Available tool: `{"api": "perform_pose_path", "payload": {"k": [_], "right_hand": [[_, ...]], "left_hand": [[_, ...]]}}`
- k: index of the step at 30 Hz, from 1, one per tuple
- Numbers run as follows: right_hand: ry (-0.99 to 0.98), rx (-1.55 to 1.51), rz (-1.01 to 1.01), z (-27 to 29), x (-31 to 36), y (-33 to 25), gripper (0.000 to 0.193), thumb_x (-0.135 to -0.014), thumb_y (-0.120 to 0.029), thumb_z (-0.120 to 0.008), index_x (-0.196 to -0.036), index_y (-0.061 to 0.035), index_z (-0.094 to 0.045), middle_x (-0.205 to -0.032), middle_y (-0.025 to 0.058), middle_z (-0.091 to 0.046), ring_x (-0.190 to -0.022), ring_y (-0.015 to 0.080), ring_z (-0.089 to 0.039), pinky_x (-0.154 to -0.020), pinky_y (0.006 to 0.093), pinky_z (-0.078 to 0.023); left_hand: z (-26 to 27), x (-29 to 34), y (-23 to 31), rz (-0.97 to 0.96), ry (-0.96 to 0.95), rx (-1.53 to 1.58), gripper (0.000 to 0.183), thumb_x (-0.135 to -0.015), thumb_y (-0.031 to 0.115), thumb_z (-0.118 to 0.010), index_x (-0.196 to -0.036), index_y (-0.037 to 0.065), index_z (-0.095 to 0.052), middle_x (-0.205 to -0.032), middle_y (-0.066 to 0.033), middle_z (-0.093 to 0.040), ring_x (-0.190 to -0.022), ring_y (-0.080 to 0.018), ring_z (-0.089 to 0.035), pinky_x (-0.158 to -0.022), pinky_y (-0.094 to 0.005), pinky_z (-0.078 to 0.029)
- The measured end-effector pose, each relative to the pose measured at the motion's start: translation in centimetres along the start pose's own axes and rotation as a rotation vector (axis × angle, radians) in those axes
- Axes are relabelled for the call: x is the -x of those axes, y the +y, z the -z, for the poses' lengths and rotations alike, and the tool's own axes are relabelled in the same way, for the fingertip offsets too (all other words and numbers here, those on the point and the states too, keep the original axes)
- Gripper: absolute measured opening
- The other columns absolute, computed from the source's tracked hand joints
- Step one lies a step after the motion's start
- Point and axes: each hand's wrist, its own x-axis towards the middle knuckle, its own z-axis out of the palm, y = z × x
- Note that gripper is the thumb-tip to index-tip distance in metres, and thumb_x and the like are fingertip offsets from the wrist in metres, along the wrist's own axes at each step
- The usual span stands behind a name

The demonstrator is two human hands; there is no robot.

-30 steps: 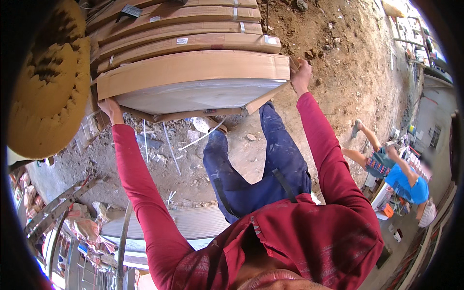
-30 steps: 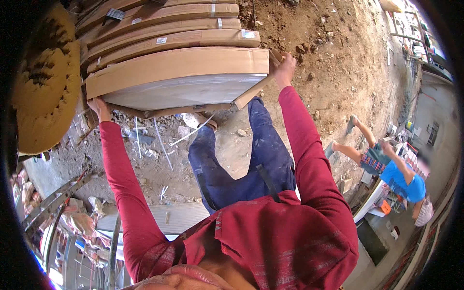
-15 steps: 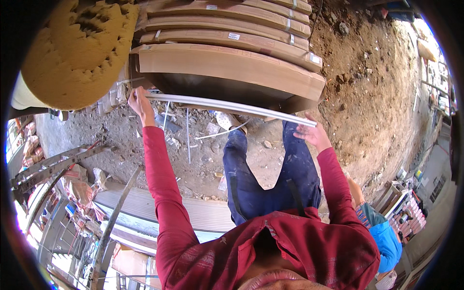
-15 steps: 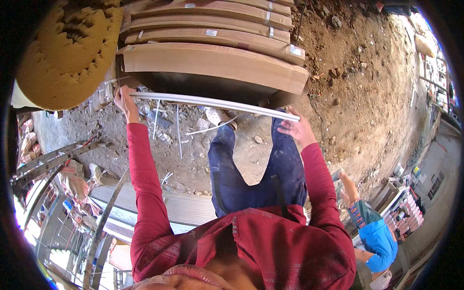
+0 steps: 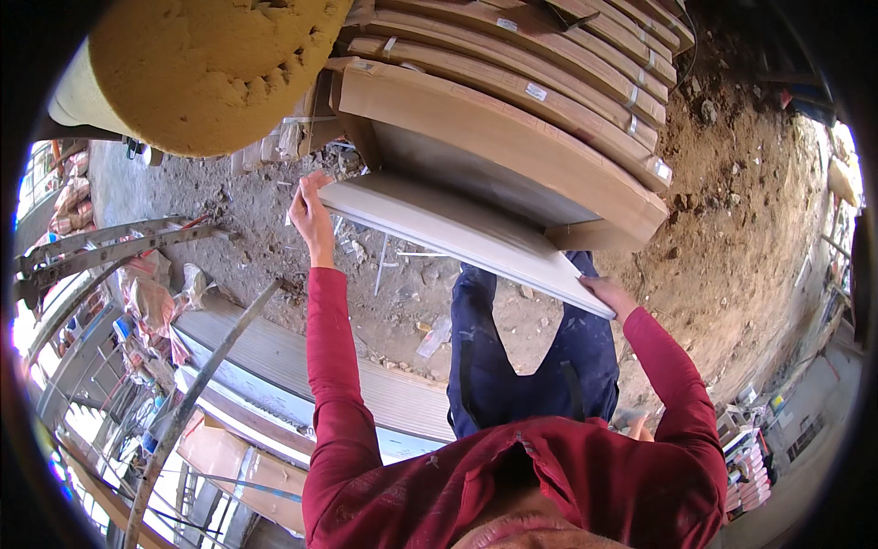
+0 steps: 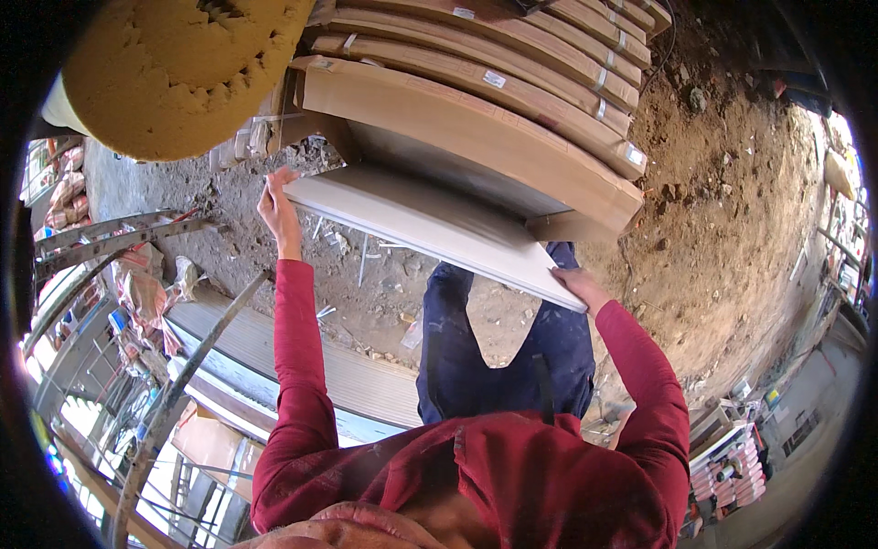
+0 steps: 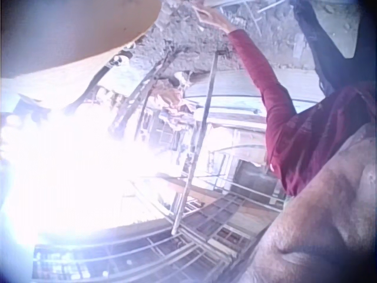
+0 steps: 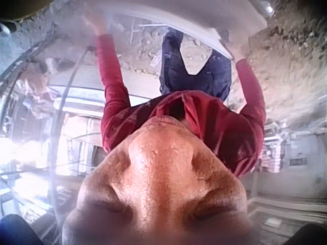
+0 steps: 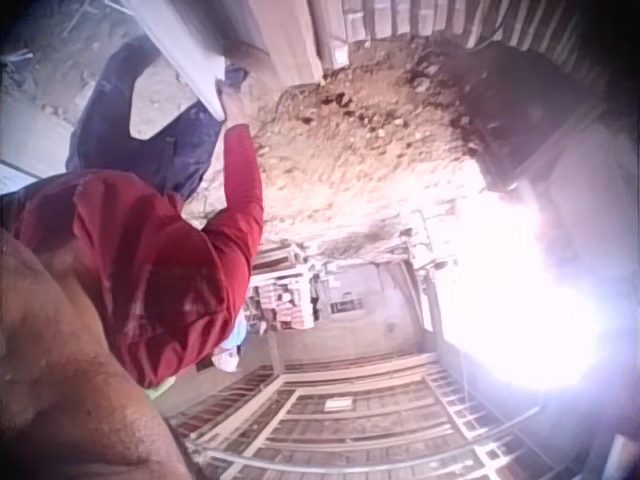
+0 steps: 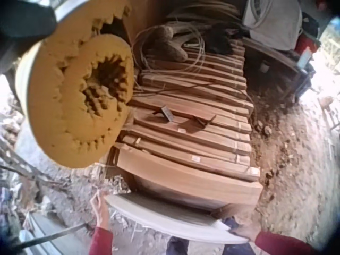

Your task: The person uses a utility knife to cut straps and tape on stacked cardboard-wrapped panels. They remove the cardboard packaging and place the panels aside, repeating the process for multiple units in a construction area.

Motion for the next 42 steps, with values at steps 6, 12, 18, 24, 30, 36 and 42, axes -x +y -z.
{"api": "perform_pose_path", "payload": {"k": [6,12,18,24,30,36,42], "right_hand": [[-0.034,-0.043,-0.095,-1.1,1.5,-3.5,0.041,-0.094,-0.035,-0.058,-0.107,0.0029,-0.069,-0.096,0.0143,-0.071,-0.074,0.0192,-0.066,-0.07,0.0303,-0.052],[-0.195,-0.505,-0.297,-3.6,-7.7,0.5,0.043,-0.096,-0.036,-0.057,-0.108,0.0049,-0.062,-0.093,0.0146,-0.068,-0.077,0.023,-0.068,-0.065,0.0397,-0.054],[0.012,0.238,-0.181,-7.0,-17.1,-1.3,0.068,-0.091,-0.041,-0.061,-0.142,-0.0011,-0.041,-0.147,0.0174,-0.039,-0.121,0.024,-0.051,-0.094,0.0373,-0.046],[-0.043,0.467,-0.026,-9.9,-23.4,9.3,0.058,-0.093,-0.04,-0.05,-0.139,-0.0048,-0.044,-0.118,0.0241,-0.063,-0.11,0.0337,-0.061,-0.093,0.0393,-0.049],[0.087,0.324,0.05,-10.8,-25.9,15.4,0.065,-0.084,-0.05,-0.063,-0.13,-0.0055,-0.053,-0.111,0.0223,-0.066,-0.106,0.0357,-0.064,-0.089,0.0402,-0.05],[0.295,0.282,-0.14,-11.8,-23.0,8.0,0.065,-0.084,-0.052,-0.061,-0.124,-0.0011,-0.059,-0.098,0.0261,-0.068,-0.09,0.0375,-0.067,-0.076,0.044,-0.052],[0.345,0.216,0.013,-11.8,-20.6,9.4,0.044,-0.086,-0.044,-0.06,-0.103,-0.0037,-0.064,-0.087,0.0215,-0.068,-0.078,0.039,-0.064,-0.071,0.046,-0.049]], "left_hand": [[1.8,0.1,-2.4,-0.042,0.034,0.091,0.039,-0.102,0.031,-0.048,-0.089,-0.001,-0.065,-0.067,0.0,-0.055,-0.068,-0.0104,-0.052,-0.073,-0.0285,-0.044],[2.4,0.7,-2.2,0.001,0.047,0.081,0.036,-0.101,0.028,-0.049,-0.083,0.0,-0.062,-0.069,-0.0017,-0.056,-0.069,-0.0118,-0.052,-0.07,-0.0281,-0.043],[4.5,1.7,-2.3,0.081,0.01,0.012,0.032,-0.099,0.024,-0.047,-0.082,0.001,-0.061,-0.079,-0.0055,-0.058,-0.089,-0.02,-0.06,-0.09,-0.0366,-0.042],[7.0,-2.9,-0.7,0.528,-0.431,0.221,0.03,-0.095,0.017,-0.05,-0.114,-0.004,-0.063,-0.1,-0.0148,-0.066,-0.106,-0.0263,-0.062,-0.099,-0.0404,-0.043],[5.5,-13.1,-9.9,-0.087,-1.333,-0.882,0.048,-0.085,0.027,-0.065,-0.126,0.004,-0.058,-0.13,-0.0156,-0.057,-0.115,-0.0298,-0.056,-0.096,-0.0384,-0.046],[3.6,-13.2,-19.2,0.006,-1.814,-0.836,0.04,-0.088,0.027,-0.064,-0.117,-0.001,-0.061,-0.113,-0.0166,-0.063,-0.105,-0.0285,-0.06,-0.094,-0.0392,-0.046],[-4.3,-11.3,-21.6,0.649,-1.408,-1.281,0.062,-0.091,0.045,-0.05,-0.126,-0.005,-0.056,-0.132,-0.0235,-0.055,-0.125,-0.0389,-0.049,-0.101,-0.0435,-0.041]]}}
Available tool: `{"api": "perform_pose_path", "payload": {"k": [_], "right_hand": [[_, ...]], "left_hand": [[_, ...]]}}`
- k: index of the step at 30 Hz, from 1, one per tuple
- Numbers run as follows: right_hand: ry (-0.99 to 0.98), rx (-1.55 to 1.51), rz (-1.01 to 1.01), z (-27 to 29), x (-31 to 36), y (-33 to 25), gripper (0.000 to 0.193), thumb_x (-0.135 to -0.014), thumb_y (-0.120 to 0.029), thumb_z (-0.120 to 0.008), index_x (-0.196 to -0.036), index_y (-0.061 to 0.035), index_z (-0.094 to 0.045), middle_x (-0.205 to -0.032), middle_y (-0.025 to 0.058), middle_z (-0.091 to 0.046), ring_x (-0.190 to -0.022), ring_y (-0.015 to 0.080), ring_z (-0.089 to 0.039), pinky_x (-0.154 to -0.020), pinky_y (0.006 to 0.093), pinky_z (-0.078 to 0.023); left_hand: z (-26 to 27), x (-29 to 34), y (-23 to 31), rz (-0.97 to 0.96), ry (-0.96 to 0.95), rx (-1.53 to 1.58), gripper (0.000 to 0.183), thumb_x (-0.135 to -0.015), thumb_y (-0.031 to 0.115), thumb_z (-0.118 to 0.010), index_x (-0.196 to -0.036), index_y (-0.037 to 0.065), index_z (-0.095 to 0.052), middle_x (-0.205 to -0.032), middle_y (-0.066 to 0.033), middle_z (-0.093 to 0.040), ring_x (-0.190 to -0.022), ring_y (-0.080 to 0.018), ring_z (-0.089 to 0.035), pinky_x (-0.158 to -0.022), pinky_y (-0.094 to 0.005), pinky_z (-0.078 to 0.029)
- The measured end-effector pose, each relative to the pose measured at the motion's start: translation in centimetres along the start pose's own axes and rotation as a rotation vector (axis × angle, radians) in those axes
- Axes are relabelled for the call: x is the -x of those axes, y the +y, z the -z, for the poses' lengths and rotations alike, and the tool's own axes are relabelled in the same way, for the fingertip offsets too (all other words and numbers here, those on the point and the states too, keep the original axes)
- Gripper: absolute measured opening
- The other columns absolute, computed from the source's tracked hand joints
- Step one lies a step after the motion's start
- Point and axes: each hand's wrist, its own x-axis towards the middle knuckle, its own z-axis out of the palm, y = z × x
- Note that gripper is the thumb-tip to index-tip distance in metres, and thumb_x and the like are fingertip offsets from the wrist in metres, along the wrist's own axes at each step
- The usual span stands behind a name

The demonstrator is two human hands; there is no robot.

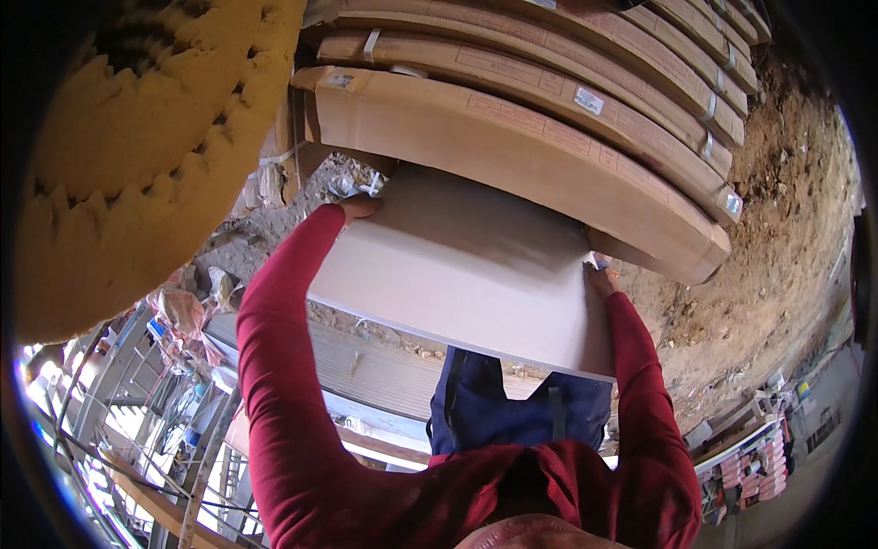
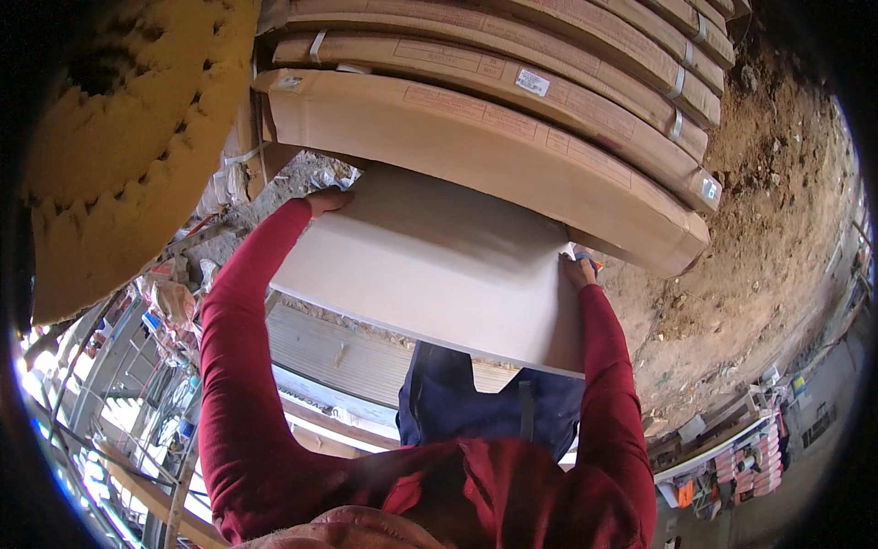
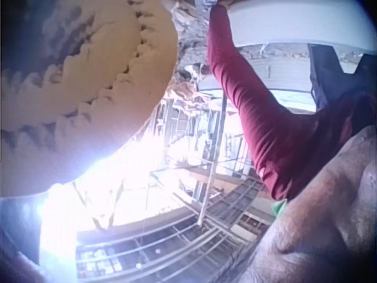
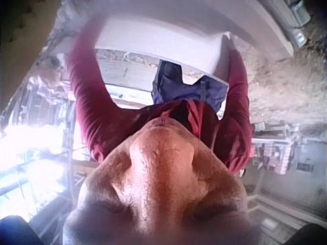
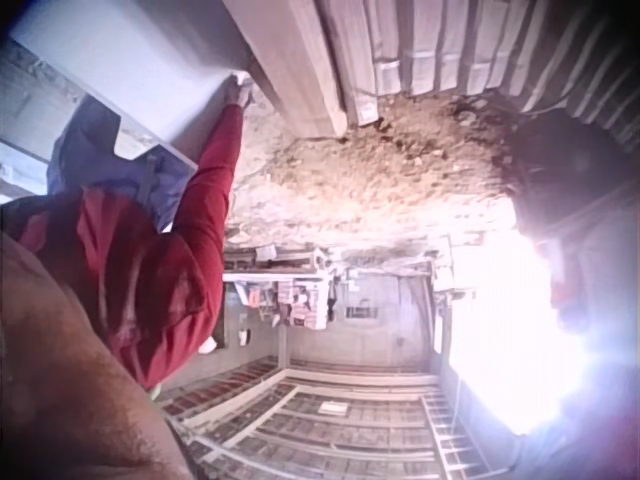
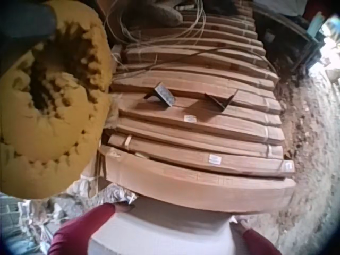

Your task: The person uses a utility knife to cut straps and tape on stacked cardboard-wrapped panels. They remove the cardboard packaging and place the panels aside, repeating the process for multiple units in a construction area.

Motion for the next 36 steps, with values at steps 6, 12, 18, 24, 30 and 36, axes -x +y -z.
{"api": "perform_pose_path", "payload": {"k": [6,12,18,24,30,36], "right_hand": [[-0.046,-0.133,0.097,0.5,0.5,-1.2,0.049,-0.091,-0.041,-0.055,-0.111,0.0029,-0.061,-0.099,0.022,-0.066,-0.087,0.0317,-0.065,-0.078,0.0405,-0.049],[-0.345,-0.012,-0.125,1.0,-2.3,0.2,0.059,-0.091,-0.05,-0.05,-0.116,0.0023,-0.061,-0.106,0.0219,-0.067,-0.094,0.0311,-0.065,-0.085,0.0387,-0.048],[-0.33,-0.009,-0.281,2.9,2.8,-6.4,0.089,-0.089,-0.067,-0.037,-0.129,0.0124,-0.048,-0.133,0.0349,-0.047,-0.135,0.0409,-0.038,-0.113,0.0402,-0.027],[-0.19,-0.039,-0.293,1.9,4.3,-3.7,0.086,-0.088,-0.067,-0.038,-0.119,0.011,-0.058,-0.118,0.0366,-0.057,-0.123,0.0432,-0.051,-0.104,0.0424,-0.039],[-0.082,0.058,-0.299,3.4,12.2,-2.5,0.081,-0.089,-0.065,-0.042,-0.103,0.0114,-0.065,-0.103,0.0346,-0.063,-0.108,0.0422,-0.062,-0.091,0.0454,-0.047],[-0.104,0.17,-0.149,7.4,18.2,-2.3,0.076,-0.092,-0.064,-0.039,-0.105,0.0055,-0.067,-0.103,0.0336,-0.064,-0.106,0.0447,-0.06,-0.092,0.049,-0.046]], "left_hand": [[-0.9,-3.7,0.5,-0.019,0.023,-0.109,0.066,-0.091,0.051,-0.046,-0.129,-0.002,-0.056,-0.135,-0.0231,-0.052,-0.127,-0.0383,-0.048,-0.105,-0.0436,-0.038],[-2.7,-5.7,-0.1,0.106,0.233,-0.013,0.068,-0.091,0.055,-0.043,-0.13,0.001,-0.055,-0.137,-0.0228,-0.05,-0.129,-0.0377,-0.047,-0.107,-0.0438,-0.036],[-6.6,-8.4,-4.5,0.242,0.387,0.064,0.07,-0.09,0.061,-0.038,-0.132,0.008,-0.057,-0.139,-0.0207,-0.049,-0.131,-0.0364,-0.045,-0.11,-0.0441,-0.033],[-7.7,-7.3,-5.2,0.102,0.36,-0.164,0.066,-0.094,0.058,-0.031,-0.134,0.011,-0.054,-0.131,-0.0245,-0.054,-0.124,-0.0409,-0.05,-0.106,-0.0467,-0.039],[-15.8,1.1,-8.8,-0.117,0.422,-0.416,0.05,-0.102,0.043,-0.025,-0.117,0.011,-0.06,-0.105,-0.0246,-0.066,-0.097,-0.0433,-0.064,-0.084,-0.0572,-0.05],[-29.7,12.6,-14.5,0.027,0.527,-0.026,0.059,-0.1,0.05,-0.028,-0.109,0.004,-0.064,-0.099,-0.0317,-0.064,-0.098,-0.0488,-0.061,-0.083,-0.0567,-0.049]]}}
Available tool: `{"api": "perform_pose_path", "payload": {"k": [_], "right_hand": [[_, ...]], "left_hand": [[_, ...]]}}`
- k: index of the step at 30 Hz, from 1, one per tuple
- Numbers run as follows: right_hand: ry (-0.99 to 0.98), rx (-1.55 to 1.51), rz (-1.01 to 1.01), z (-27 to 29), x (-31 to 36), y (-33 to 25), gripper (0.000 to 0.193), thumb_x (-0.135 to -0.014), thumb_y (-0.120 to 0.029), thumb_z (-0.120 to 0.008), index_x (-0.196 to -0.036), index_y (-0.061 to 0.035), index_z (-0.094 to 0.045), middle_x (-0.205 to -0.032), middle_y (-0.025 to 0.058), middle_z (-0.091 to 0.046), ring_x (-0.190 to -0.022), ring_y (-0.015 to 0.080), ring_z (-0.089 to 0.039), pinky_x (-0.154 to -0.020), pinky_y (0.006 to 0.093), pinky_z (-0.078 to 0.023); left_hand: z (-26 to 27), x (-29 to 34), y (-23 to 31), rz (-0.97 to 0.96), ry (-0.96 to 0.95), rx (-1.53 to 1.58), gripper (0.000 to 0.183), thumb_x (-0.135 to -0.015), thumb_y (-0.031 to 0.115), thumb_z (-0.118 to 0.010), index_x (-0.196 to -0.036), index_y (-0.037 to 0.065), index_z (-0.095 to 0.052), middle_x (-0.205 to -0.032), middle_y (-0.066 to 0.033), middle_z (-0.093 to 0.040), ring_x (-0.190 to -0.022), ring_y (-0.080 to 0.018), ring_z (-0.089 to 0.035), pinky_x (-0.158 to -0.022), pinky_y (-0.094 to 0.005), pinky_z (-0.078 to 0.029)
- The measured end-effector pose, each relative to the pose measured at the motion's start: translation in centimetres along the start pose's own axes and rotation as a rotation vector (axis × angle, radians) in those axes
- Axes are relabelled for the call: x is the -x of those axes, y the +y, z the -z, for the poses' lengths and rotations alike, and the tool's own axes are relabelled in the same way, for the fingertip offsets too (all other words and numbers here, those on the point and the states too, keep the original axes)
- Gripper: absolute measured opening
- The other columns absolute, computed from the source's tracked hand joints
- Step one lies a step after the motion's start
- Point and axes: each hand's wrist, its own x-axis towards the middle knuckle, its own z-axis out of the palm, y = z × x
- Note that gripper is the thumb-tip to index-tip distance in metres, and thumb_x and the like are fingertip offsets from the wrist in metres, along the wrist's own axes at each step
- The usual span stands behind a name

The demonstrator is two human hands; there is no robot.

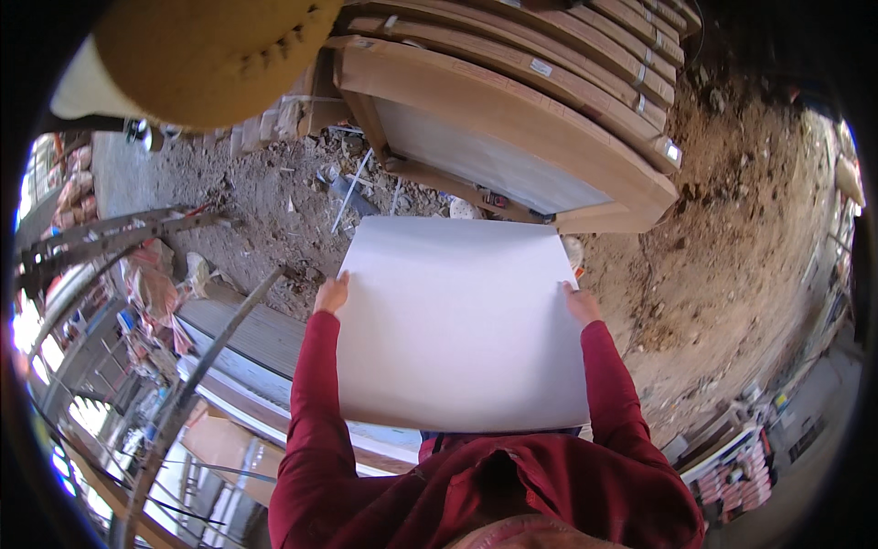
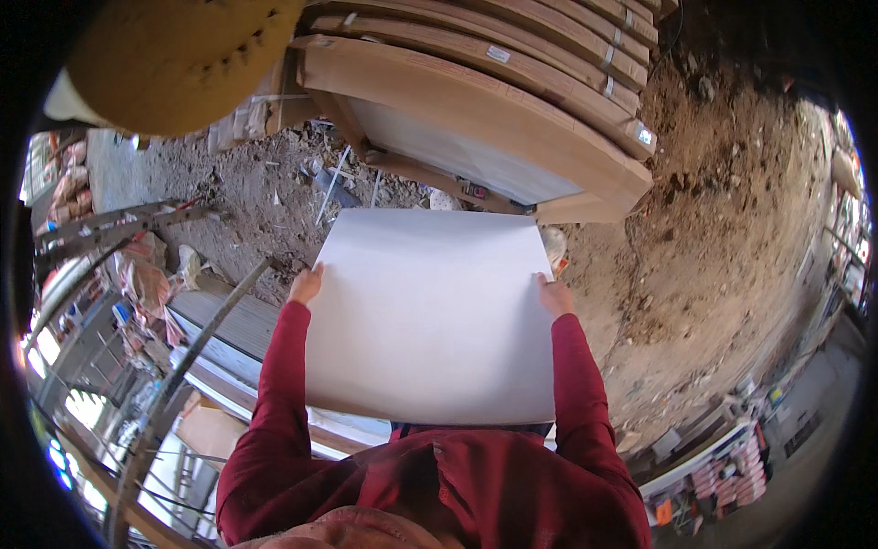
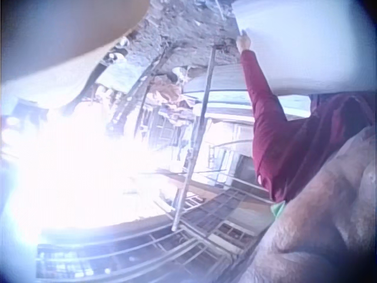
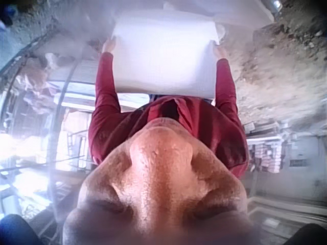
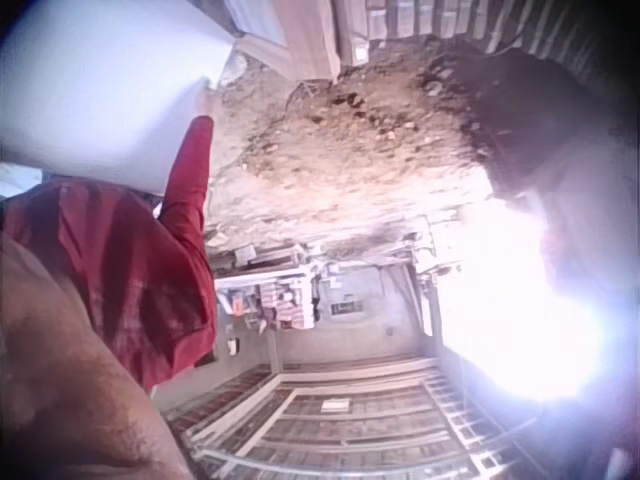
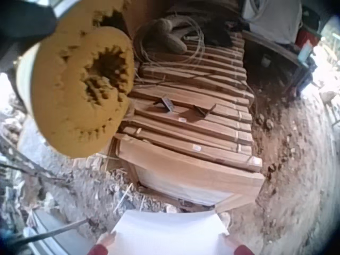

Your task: The person uses a utility knife to cut straps and tape on stacked cardboard-wrapped panels. They remove the cardboard packaging and place the panels aside, repeating the process for multiple units in a construction area.

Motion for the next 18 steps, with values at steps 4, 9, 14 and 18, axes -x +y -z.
{"api": "perform_pose_path", "payload": {"k": [4,9,14,18], "right_hand": [[0.018,0.054,0.244,1.8,1.1,-1.3,0.075,-0.092,-0.064,-0.038,-0.102,0.0041,-0.067,-0.098,0.0331,-0.064,-0.101,0.0457,-0.061,-0.089,0.0506,-0.047],[0.093,0.153,0.415,3.9,4.6,-3.2,0.072,-0.094,-0.061,-0.039,-0.094,0.0057,-0.066,-0.096,0.0322,-0.064,-0.097,0.0472,-0.061,-0.084,0.0517,-0.047],[0.236,0.175,0.639,7.3,12.1,-6.3,0.072,-0.094,-0.062,-0.04,-0.087,0.0052,-0.062,-0.09,0.0292,-0.065,-0.091,0.0475,-0.061,-0.081,0.053,-0.047],[0.426,0.064,0.944,13.4,20.5,-7.3,0.07,-0.094,-0.063,-0.042,-0.082,0.0041,-0.058,-0.085,0.0284,-0.064,-0.085,0.0483,-0.06,-0.074,0.052,-0.045]], "left_hand": [[-2.2,11.7,0.5,0.419,0.068,0.329,0.076,-0.097,0.06,-0.03,-0.103,-0.007,-0.065,-0.105,-0.036,-0.061,-0.104,-0.0511,-0.057,-0.091,-0.0535,-0.045],[-5.6,26.6,3.6,0.623,0.281,0.536,0.082,-0.095,0.065,-0.033,-0.096,-0.009,-0.067,-0.098,-0.0365,-0.062,-0.102,-0.052,-0.058,-0.088,-0.0518,-0.046],[-12.8,40.4,4.9,0.686,0.445,0.873,0.082,-0.097,0.063,-0.035,-0.085,-0.013,-0.064,-0.079,-0.0253,-0.064,-0.077,-0.0306,-0.062,-0.069,-0.0432,-0.046],[-11.6,48.9,7.2,0.663,0.689,1.066,0.078,-0.099,0.061,-0.031,-0.073,-0.007,-0.056,-0.064,-0.0068,-0.054,-0.065,-0.0127,-0.049,-0.058,-0.0346,-0.041]]}}
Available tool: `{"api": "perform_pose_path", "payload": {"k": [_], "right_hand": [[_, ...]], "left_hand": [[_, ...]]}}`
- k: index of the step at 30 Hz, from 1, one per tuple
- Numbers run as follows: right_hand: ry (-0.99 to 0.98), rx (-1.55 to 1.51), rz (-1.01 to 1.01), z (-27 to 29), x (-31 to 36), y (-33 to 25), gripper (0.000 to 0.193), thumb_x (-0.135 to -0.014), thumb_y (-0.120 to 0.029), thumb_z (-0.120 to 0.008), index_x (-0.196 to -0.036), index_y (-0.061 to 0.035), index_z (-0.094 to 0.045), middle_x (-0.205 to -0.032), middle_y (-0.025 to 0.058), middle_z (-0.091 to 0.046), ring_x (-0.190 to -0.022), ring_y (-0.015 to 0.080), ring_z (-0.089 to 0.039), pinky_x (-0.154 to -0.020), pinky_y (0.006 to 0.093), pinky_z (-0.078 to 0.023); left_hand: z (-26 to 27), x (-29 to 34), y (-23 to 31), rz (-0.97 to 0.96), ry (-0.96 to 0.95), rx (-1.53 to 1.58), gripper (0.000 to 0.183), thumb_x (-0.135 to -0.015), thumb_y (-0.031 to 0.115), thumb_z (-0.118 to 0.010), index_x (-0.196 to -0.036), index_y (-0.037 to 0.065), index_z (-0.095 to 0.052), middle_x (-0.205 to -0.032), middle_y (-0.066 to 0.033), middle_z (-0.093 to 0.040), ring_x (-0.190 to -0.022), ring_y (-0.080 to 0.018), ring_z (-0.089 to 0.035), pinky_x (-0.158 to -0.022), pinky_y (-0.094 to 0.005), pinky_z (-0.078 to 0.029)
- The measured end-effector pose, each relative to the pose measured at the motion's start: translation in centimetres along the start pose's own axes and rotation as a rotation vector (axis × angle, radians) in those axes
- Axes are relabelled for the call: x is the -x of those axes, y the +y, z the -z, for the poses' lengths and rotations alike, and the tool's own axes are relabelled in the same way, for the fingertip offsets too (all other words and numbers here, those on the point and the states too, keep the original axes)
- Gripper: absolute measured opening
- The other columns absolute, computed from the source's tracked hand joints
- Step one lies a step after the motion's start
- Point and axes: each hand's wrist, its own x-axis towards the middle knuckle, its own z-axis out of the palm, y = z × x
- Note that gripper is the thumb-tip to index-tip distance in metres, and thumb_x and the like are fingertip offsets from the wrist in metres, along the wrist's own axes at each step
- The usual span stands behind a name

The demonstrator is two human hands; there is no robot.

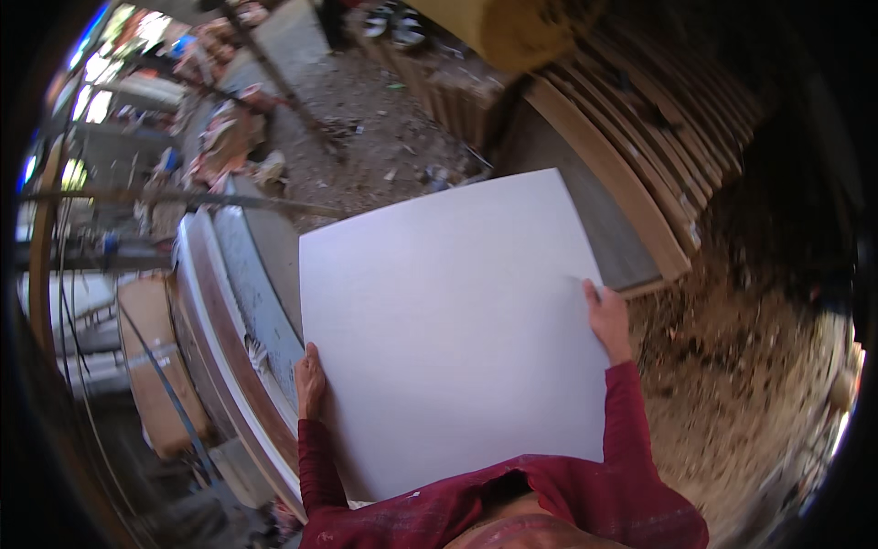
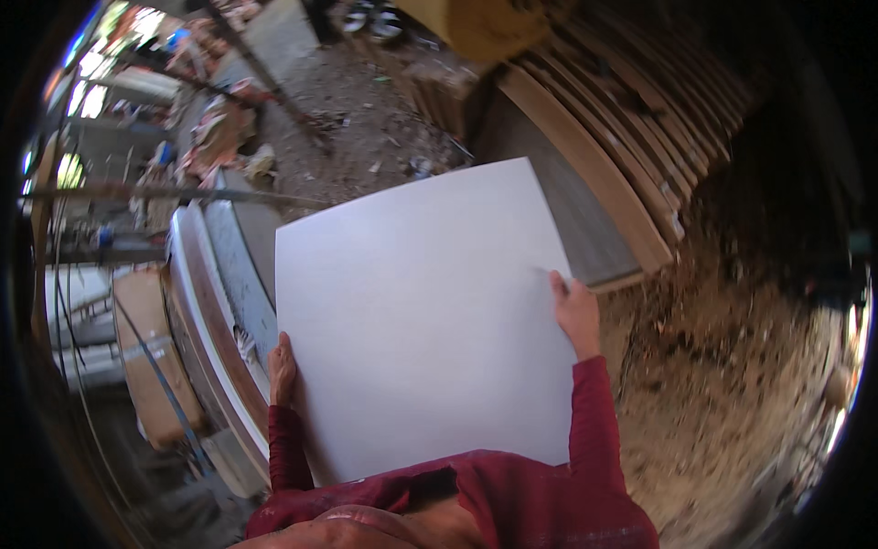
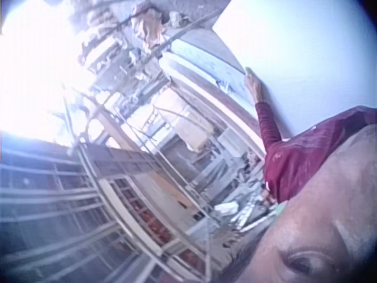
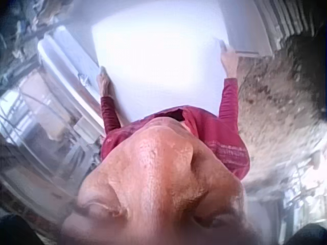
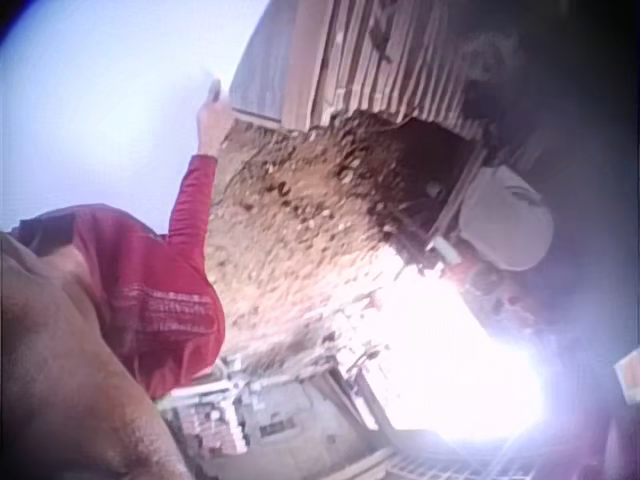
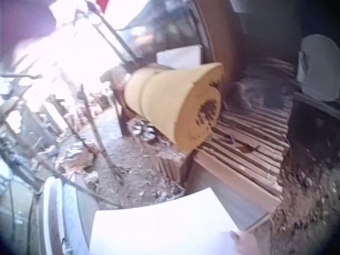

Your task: The person uses a utility knife to cut straps and tape on stacked cardboard-wrapped panels. They remove the cardboard packaging and place the panels aside, repeating the process for multiple units in a construction area.

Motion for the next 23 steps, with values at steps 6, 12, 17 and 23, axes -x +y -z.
{"api": "perform_pose_path", "payload": {"k": [6,12,17,23], "right_hand": [[0.349,-0.086,0.375,10.9,7.0,-12.0,0.056,-0.099,-0.047,-0.048,-0.075,0.0028,-0.05,-0.065,0.0188,-0.053,-0.059,0.0269,-0.046,-0.057,0.0404,-0.041],[0.687,-0.131,0.61,25.6,19.4,-20.9,0.047,-0.098,-0.044,-0.053,-0.087,0.0019,-0.056,-0.06,0.0131,-0.053,-0.056,0.0126,-0.04,-0.052,0.0324,-0.041],[0.935,-0.042,0.93,30.8,25.2,-26.6,0.049,-0.095,-0.052,-0.054,-0.093,-0.003,-0.061,-0.063,0.0106,-0.058,-0.054,0.0206,-0.056,-0.053,0.0329,-0.046],[0.676,0.176,1.387,30.0,27.1,-35.5,0.052,-0.088,-0.055,-0.062,-0.092,-0.003,-0.058,-0.067,0.0143,-0.057,-0.055,0.033,-0.06,-0.049,0.0384,-0.046]], "left_hand": [[4.5,7.5,-1.2,-0.166,0.353,0.648,0.069,-0.101,0.059,-0.024,-0.069,0.002,-0.044,-0.06,0.0023,-0.04,-0.058,-0.012,-0.037,-0.052,-0.0352,-0.035],[2.1,6.2,1.8,-0.018,0.387,1.051,0.091,-0.093,0.074,-0.019,-0.116,-0.003,-0.062,-0.094,-0.0087,-0.065,-0.088,-0.0164,-0.059,-0.075,-0.0298,-0.049],[-4.7,3.7,10.2,0.158,0.378,1.668,0.091,-0.091,0.076,-0.019,-0.129,0.0,-0.053,-0.108,-0.0083,-0.064,-0.098,-0.0191,-0.061,-0.082,-0.0325,-0.051],[-11.2,1.9,11.5,0.136,0.23,2.397,0.078,-0.095,0.069,-0.018,-0.145,0.011,-0.037,-0.137,-0.0133,-0.049,-0.121,-0.032,-0.051,-0.103,-0.0491,-0.043]]}}
